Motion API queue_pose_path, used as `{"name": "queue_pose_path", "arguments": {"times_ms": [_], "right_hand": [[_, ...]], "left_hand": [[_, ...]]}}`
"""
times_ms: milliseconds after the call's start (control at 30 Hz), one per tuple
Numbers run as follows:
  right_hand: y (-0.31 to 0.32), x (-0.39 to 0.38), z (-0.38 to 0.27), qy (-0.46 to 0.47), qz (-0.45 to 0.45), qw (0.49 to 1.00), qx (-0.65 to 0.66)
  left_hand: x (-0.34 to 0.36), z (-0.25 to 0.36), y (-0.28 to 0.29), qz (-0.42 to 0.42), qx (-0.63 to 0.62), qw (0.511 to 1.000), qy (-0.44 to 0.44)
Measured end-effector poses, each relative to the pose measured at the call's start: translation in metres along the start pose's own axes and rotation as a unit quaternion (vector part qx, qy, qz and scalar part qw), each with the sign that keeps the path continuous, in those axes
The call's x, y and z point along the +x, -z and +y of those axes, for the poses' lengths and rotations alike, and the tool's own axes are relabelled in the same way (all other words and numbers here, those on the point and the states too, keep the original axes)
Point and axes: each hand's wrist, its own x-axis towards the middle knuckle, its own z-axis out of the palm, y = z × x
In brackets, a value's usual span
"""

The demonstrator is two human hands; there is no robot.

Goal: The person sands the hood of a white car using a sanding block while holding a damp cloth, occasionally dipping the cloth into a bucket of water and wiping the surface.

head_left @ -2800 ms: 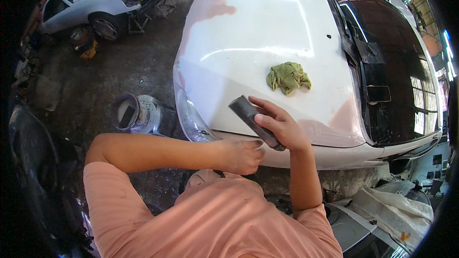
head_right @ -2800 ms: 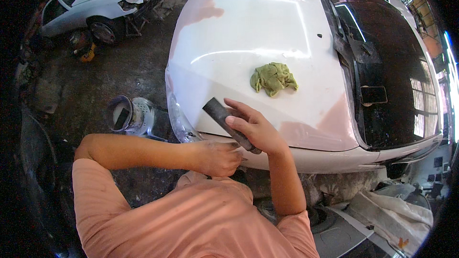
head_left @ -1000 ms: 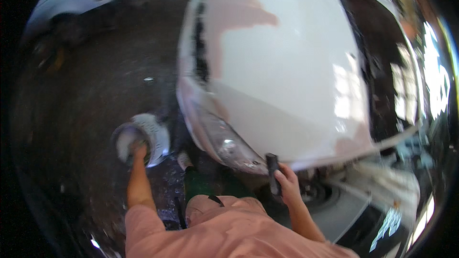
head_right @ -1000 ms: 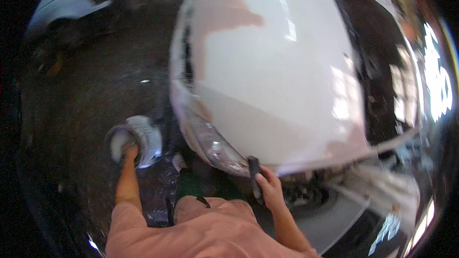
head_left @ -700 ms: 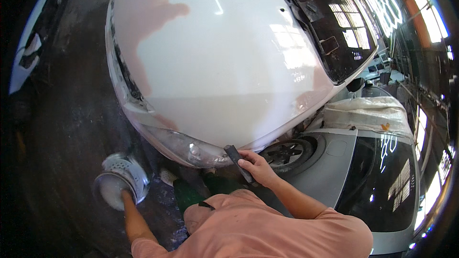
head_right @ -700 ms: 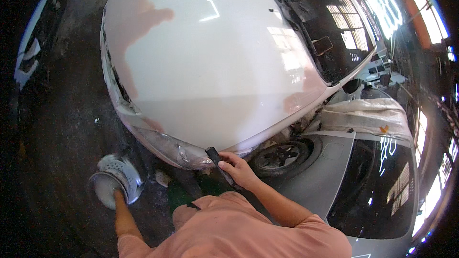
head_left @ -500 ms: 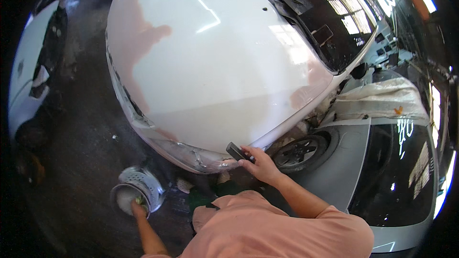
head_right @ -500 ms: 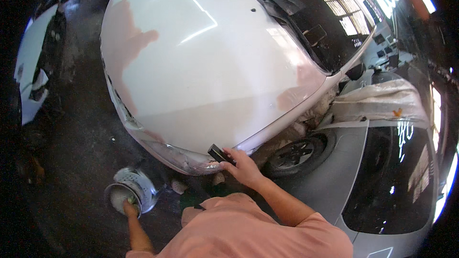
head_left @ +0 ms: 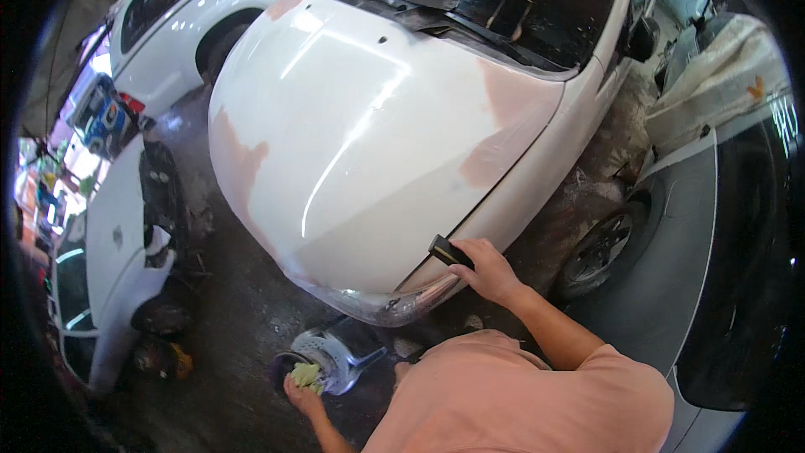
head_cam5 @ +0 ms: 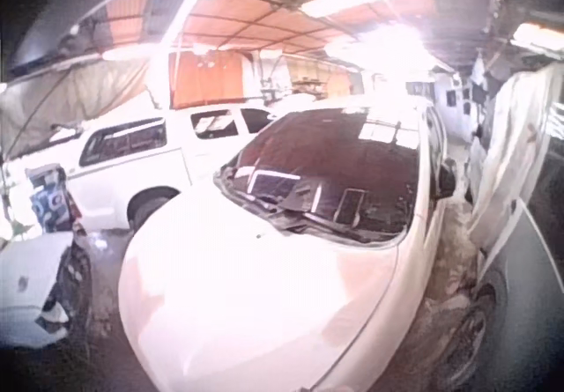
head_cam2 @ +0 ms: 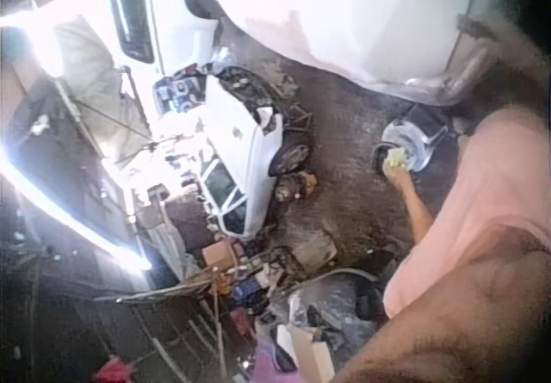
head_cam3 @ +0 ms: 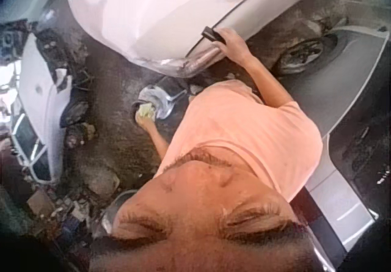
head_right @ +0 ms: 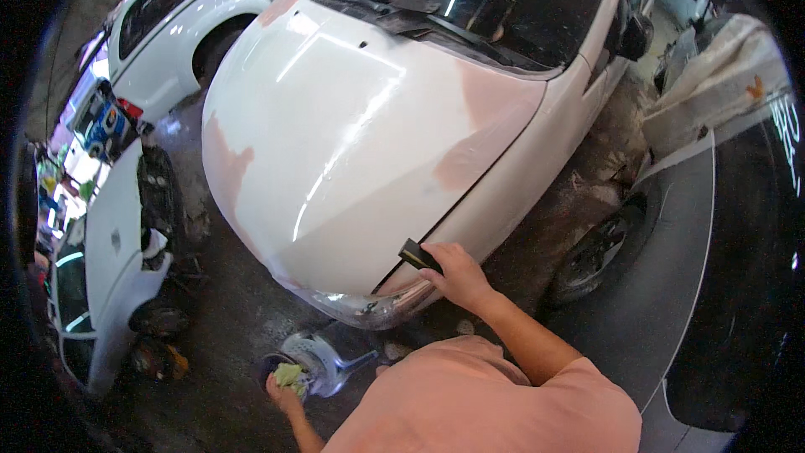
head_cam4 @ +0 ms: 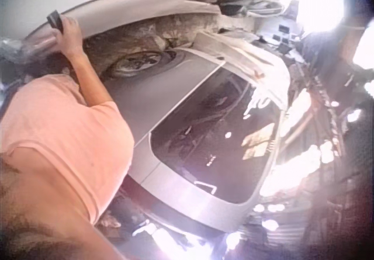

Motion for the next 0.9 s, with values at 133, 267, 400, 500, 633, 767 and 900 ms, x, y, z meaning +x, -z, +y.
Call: {"name": "queue_pose_path", "arguments": {"times_ms": [133, 267, 400, 500, 633, 767, 900], "right_hand": [[0.037, -0.016, 0.039, -0.020, 0.073, 0.996, 0.036], [0.075, -0.029, 0.072, -0.052, 0.141, 0.987, 0.063], [0.113, -0.053, 0.104, -0.115, 0.216, 0.967, 0.076], [0.134, -0.074, 0.121, -0.167, 0.258, 0.947, 0.091], [0.147, -0.102, 0.135, -0.193, 0.311, 0.927, 0.087], [0.150, -0.137, 0.151, -0.239, 0.346, 0.903, 0.088], [0.155, -0.179, 0.167, -0.325, 0.390, 0.858, 0.079]], "left_hand": [[0.010, 0.218, -0.019, -0.068, -0.129, 0.986, -0.077], [0.020, 0.395, -0.057, -0.178, -0.205, 0.939, -0.212], [0.024, 0.563, -0.128, -0.333, -0.362, 0.843, -0.218], [0.016, 0.679, -0.176, -0.383, -0.363, 0.802, -0.280], [0.023, 0.768, -0.279, -0.314, -0.305, 0.797, -0.417], [-0.017, 0.780, -0.346, -0.163, -0.131, 0.787, -0.581], [-0.053, 0.811, -0.378, -0.039, -0.121, 0.736, -0.665]]}}
